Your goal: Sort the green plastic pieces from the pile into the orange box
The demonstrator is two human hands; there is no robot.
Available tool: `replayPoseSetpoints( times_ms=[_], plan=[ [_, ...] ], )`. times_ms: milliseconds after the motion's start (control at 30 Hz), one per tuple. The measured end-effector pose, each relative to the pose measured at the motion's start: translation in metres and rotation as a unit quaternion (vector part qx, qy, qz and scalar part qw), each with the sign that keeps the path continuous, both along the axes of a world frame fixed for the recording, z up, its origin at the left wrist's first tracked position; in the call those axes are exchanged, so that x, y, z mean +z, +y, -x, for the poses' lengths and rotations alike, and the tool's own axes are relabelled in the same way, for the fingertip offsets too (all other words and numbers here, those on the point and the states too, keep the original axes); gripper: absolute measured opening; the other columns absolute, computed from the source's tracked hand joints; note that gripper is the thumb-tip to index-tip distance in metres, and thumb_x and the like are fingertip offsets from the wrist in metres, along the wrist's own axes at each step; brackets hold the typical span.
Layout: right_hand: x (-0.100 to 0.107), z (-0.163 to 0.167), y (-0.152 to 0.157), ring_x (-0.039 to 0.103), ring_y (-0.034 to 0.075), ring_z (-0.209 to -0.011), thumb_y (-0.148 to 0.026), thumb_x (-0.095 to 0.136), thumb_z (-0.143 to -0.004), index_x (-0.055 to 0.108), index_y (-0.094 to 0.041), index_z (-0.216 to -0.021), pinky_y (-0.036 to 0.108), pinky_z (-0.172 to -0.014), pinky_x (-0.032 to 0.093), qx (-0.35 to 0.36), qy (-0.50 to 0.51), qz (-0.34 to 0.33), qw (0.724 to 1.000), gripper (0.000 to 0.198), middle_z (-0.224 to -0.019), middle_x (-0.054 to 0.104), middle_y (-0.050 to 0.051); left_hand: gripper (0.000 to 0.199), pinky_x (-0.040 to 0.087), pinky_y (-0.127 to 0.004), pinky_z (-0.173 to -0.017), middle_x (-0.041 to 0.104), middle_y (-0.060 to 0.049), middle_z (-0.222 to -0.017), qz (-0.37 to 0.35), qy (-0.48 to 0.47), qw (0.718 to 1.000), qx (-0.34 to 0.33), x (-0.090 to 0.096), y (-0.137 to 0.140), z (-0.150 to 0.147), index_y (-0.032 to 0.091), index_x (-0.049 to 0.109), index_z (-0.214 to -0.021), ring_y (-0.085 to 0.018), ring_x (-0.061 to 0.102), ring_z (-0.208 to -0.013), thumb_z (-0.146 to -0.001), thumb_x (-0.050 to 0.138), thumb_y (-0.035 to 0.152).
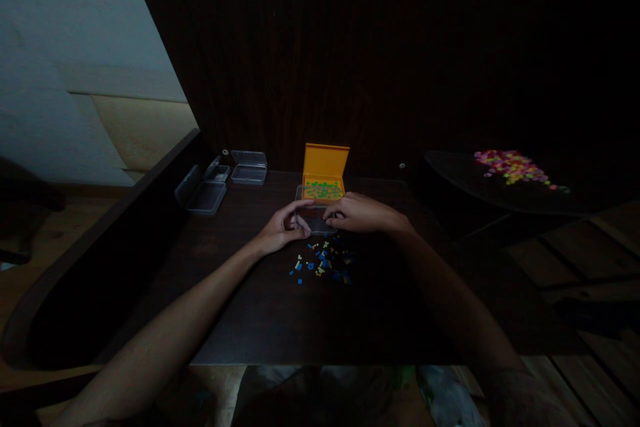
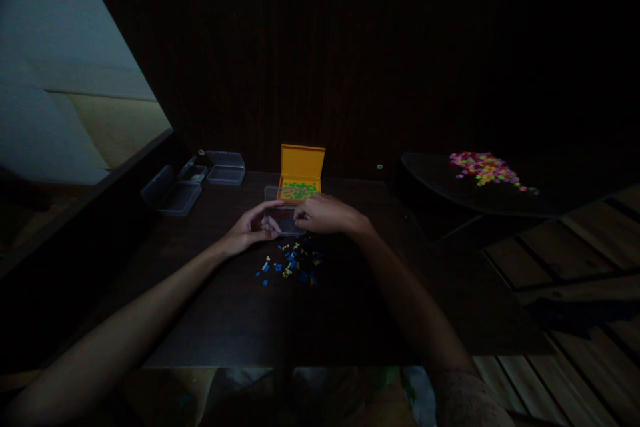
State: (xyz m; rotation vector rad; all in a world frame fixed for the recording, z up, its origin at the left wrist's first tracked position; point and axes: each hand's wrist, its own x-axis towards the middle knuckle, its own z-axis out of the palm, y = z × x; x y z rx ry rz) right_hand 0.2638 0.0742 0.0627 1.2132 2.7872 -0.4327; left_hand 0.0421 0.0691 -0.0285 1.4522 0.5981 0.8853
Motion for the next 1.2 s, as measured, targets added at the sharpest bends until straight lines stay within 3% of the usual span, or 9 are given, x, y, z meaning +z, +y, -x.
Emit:
replayPoseSetpoints(
  times_ms=[233,567,1200],
  plan=[
    [-0.003,0.001,0.001,0.065,0.017,-0.086,-0.027,0.051,-0.088,0.073,-0.023,-0.103,0.025,-0.073,0.042,-0.005,-0.003,-0.003,1.0,0.027,-0.099,0.074,0.003,0.071,0.047,-0.025,-0.069,0.069,-0.003,-0.076,-0.004,-0.004,1.0,-0.004,-0.001,0.0,0.0,0.014,0.047,-0.135,-0.013,0.064,-0.07,-0.07,0.075,0.019],
    [0.009,-0.001,-0.003,0.065,0.017,-0.085,-0.025,0.052,-0.088,0.071,-0.021,-0.107,0.026,-0.074,0.043,-0.028,0.0,-0.001,1.0,0.027,-0.1,0.073,0.005,0.073,0.045,-0.025,-0.07,0.068,-0.002,-0.076,0.011,0.007,1.0,-0.002,0.001,-0.002,0.0,0.014,0.046,-0.136,-0.013,0.063,-0.07,-0.07,0.075,0.019],
    [0.002,0.003,-0.002,0.065,0.02,-0.089,-0.027,0.05,-0.089,0.071,-0.021,-0.107,0.028,-0.075,0.042,-0.01,-0.016,0.01,1.0,0.028,-0.102,0.073,0.006,0.07,0.046,-0.025,-0.069,0.068,-0.002,-0.077,0.003,-0.001,1.0,-0.006,0.001,-0.002,0.0,0.014,0.046,-0.136,-0.013,0.063,-0.069,-0.071,0.075,0.017]
  ],
)
